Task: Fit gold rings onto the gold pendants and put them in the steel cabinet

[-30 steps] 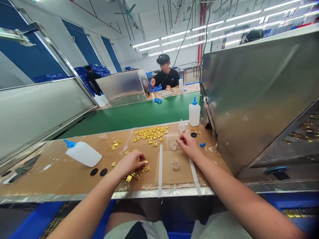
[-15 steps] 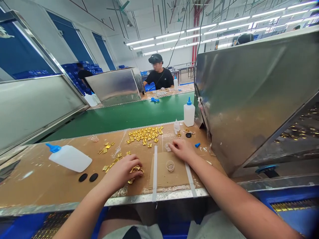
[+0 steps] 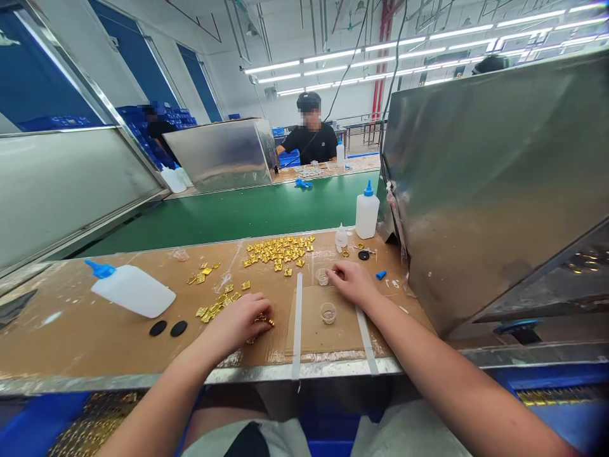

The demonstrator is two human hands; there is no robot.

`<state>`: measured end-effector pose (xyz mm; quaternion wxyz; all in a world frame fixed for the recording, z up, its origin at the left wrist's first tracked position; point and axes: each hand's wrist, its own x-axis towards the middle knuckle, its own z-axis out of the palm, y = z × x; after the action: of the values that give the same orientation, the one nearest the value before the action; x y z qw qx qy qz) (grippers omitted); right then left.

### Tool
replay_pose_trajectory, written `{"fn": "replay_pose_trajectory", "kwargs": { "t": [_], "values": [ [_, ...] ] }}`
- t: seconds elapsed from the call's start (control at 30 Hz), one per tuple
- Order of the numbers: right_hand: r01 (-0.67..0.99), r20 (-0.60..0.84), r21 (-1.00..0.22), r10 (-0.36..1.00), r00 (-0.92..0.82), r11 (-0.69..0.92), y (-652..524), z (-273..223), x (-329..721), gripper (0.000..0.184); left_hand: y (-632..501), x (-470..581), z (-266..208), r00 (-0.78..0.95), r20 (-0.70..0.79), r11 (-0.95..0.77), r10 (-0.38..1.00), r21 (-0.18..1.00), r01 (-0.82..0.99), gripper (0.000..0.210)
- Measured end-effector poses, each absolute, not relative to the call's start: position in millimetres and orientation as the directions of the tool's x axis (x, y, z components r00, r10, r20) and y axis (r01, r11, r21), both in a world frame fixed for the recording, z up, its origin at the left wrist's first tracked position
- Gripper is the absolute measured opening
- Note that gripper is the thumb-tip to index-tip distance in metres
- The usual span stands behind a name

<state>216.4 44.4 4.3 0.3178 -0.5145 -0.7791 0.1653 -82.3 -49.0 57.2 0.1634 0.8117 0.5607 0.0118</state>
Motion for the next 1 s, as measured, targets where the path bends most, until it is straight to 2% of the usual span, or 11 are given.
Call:
{"fn": "replay_pose_trajectory", "kwargs": {
  "t": [0.1, 0.23, 0.37, 0.5, 0.57, 0.63, 0.87, 1.0],
  "values": [
    [0.68, 0.332, -0.596, 0.902, -0.276, 0.428, 45, 3, 216, 0.028, -48, -75, 60, 0.364, -0.154, -0.292, 0.919, 0.356, 0.888, 0.014],
    [0.654, 0.355, -0.605, 0.889, -0.288, 0.454, 46, 1, 216, 0.027, -44, -62, 59, 0.253, -0.08, -0.158, 0.964, 0.592, 0.79, 0.022],
    [0.632, 0.37, -0.619, 0.883, -0.291, 0.467, 47, -1, 216, 0.026, -27, -42, 55, 0.205, 0.042, -0.144, 0.978, 0.847, 0.512, 0.025],
    [0.604, 0.382, -0.637, 0.876, -0.293, 0.48, 48, -2, 216, 0.031, 3, -14, 48, 0.018, 0.068, -0.07, 0.998, 0.989, 0.133, 0.035],
    [0.583, 0.388, -0.647, 0.87, -0.303, 0.491, 48, -2, 217, 0.033, 19, 0, 43, -0.065, 0.029, -0.033, 0.997, 0.997, -0.068, 0.042],
    [0.577, 0.385, -0.649, 0.868, -0.312, 0.496, 49, -2, 217, 0.035, 32, 12, 36, -0.103, 0.005, -0.023, 0.995, 0.984, -0.179, 0.045],
    [0.6, 0.371, -0.628, 0.869, -0.328, 0.495, 49, -2, 215, 0.034, 43, 20, 18, -0.104, -0.063, 0.032, 0.993, 0.961, -0.274, 0.046],
    [0.611, 0.35, -0.632, 0.879, -0.324, 0.476, 49, -1, 214, 0.034, 39, 13, 14, -0.051, -0.038, 0.023, 0.998, 0.965, -0.262, 0.055]
  ]
}}
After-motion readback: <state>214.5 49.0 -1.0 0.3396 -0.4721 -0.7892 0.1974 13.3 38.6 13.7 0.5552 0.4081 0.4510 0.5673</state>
